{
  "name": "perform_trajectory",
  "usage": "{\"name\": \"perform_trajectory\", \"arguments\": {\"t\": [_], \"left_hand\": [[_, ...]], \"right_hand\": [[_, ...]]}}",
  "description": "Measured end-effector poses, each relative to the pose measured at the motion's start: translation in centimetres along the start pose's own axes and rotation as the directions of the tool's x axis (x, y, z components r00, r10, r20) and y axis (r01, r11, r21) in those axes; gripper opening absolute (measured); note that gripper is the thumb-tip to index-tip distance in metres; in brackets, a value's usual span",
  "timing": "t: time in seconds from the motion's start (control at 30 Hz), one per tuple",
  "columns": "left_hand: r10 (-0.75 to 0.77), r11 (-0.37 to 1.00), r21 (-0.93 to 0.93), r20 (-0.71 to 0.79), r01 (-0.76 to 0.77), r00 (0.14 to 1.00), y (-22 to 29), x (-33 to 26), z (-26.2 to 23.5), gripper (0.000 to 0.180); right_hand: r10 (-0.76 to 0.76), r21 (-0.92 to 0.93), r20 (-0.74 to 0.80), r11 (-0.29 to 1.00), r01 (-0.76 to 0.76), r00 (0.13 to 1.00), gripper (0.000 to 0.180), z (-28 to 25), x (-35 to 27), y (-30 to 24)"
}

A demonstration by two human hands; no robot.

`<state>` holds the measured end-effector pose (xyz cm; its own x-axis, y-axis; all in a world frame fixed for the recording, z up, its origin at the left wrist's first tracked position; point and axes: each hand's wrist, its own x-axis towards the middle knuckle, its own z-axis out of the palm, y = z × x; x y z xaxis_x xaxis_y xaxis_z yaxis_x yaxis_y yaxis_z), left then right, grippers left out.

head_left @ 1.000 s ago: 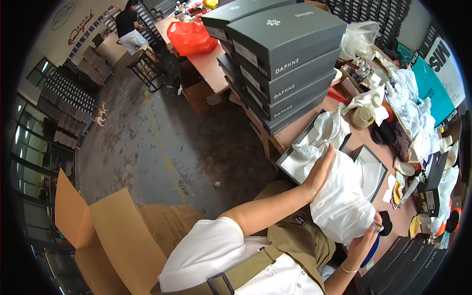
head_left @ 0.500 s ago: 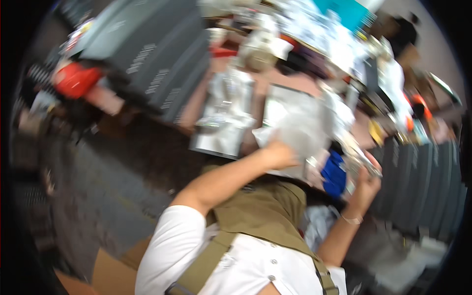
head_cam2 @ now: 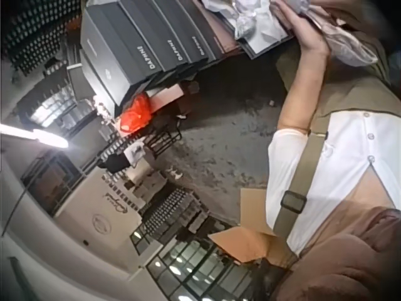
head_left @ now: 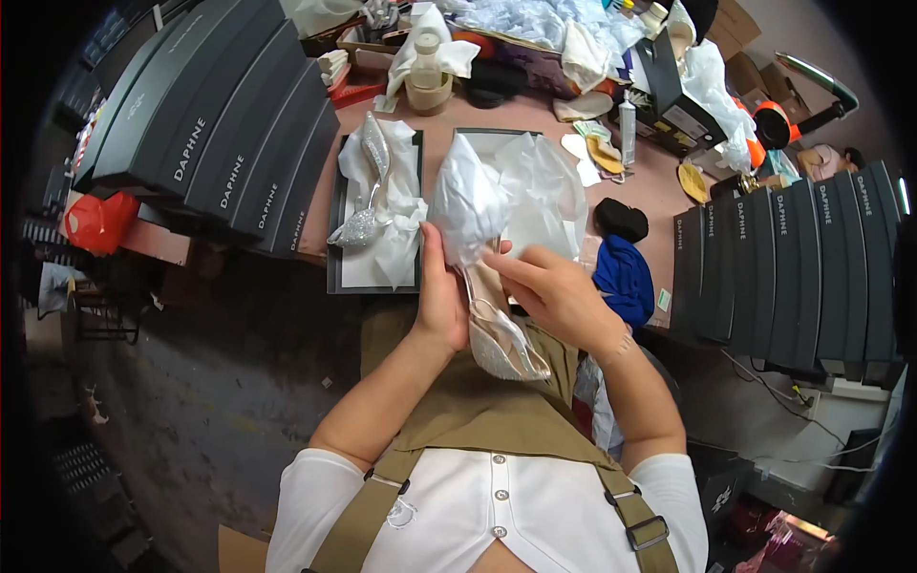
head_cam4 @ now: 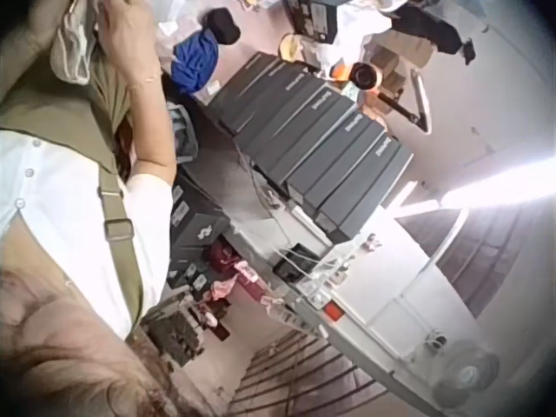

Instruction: Packing high-heeled shoes into boxes using tissue paper and a brush for cleaning.

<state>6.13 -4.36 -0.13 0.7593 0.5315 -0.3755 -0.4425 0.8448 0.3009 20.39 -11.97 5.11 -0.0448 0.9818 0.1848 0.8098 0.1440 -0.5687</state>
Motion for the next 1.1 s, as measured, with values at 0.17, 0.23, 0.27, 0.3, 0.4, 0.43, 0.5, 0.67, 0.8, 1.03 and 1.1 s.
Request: {"name": "perform_trajectory", "arguments": {"t": [0.17, 0.23, 0.27, 0.3, 0.4, 0.43, 0.5, 0.67, 0.8, 1.03, 1.1], "left_hand": [[0.124, 0.991, 0.050, -0.004, -0.124, 0.992, -1.5, -1.5, 0.2, 0.070], [0.103, 0.992, 0.081, -0.055, -0.099, 0.993, -1.3, -1.7, 0.2, 0.070], [0.070, 0.997, 0.025, -0.042, -0.069, 0.997, -1.5, -1.8, -1.3, 0.067], [0.048, 0.997, 0.062, -0.034, -0.046, 0.998, -1.0, -1.4, -2.5, 0.066], [-0.027, 0.994, 0.105, -0.009, 0.028, 1.000, 0.5, -0.4, -4.2, 0.065], [-0.042, 0.992, 0.119, -0.022, 0.044, 0.999, 0.9, -0.4, -4.0, 0.067], [-0.084, 0.984, 0.155, -0.050, 0.091, 0.995, 1.4, -0.2, -3.5, 0.071], [-0.242, 0.970, -0.012, 0.057, 0.243, 0.969, 0.6, 0.0, -3.4, 0.076], [-0.240, 0.938, -0.207, 0.196, 0.279, 0.951, 0.5, -0.2, -5.6, 0.069], [-0.413, 0.835, -0.349, 0.112, 0.425, 0.904, -3.9, 1.5, -7.8, 0.074], [-0.396, 0.853, -0.299, 0.162, 0.427, 0.904, -5.7, 0.7, -8.4, 0.076]], "right_hand": [[-0.144, -0.263, -0.058, 0.957, 0.124, 0.988, 0.011, 4.5, 2.7, 1.5], [-0.125, -0.235, -0.107, 0.967, 0.097, 0.986, 0.010, 5.4, 2.7, 2.0], [-0.045, -0.176, -0.011, 0.983, 0.042, 0.999, 0.012, 5.5, 2.0, 1.7], [0.005, -0.057, 0.026, 0.998, -0.003, 1.000, 0.016, 5.1, 1.2, 1.6], [0.154, 0.277, 0.282, 0.932, -0.234, 0.947, 0.027, 2.0, -0.1, 1.5], [0.162, 0.540, 0.291, 0.785, -0.302, 0.943, 0.030, 0.9, 0.1, 0.9], [0.185, 0.895, 0.304, 0.281, -0.347, 0.935, 0.034, -0.7, 0.9, 0.4], [-0.034, 0.579, -0.178, 0.805, 0.133, 0.983, 0.072, 0.2, 5.0, -0.5], [-0.251, -0.178, -0.187, 0.959, 0.219, 0.950, 0.036, 4.9, 4.4, 2.8], [0.591, 0.965, -0.131, 0.261, -0.035, 0.796, 0.029, 7.6, 1.2, 9.5], [0.486, 0.794, -0.285, 0.602, -0.080, 0.826, 0.027, 5.9, 3.0, 11.3]]}}
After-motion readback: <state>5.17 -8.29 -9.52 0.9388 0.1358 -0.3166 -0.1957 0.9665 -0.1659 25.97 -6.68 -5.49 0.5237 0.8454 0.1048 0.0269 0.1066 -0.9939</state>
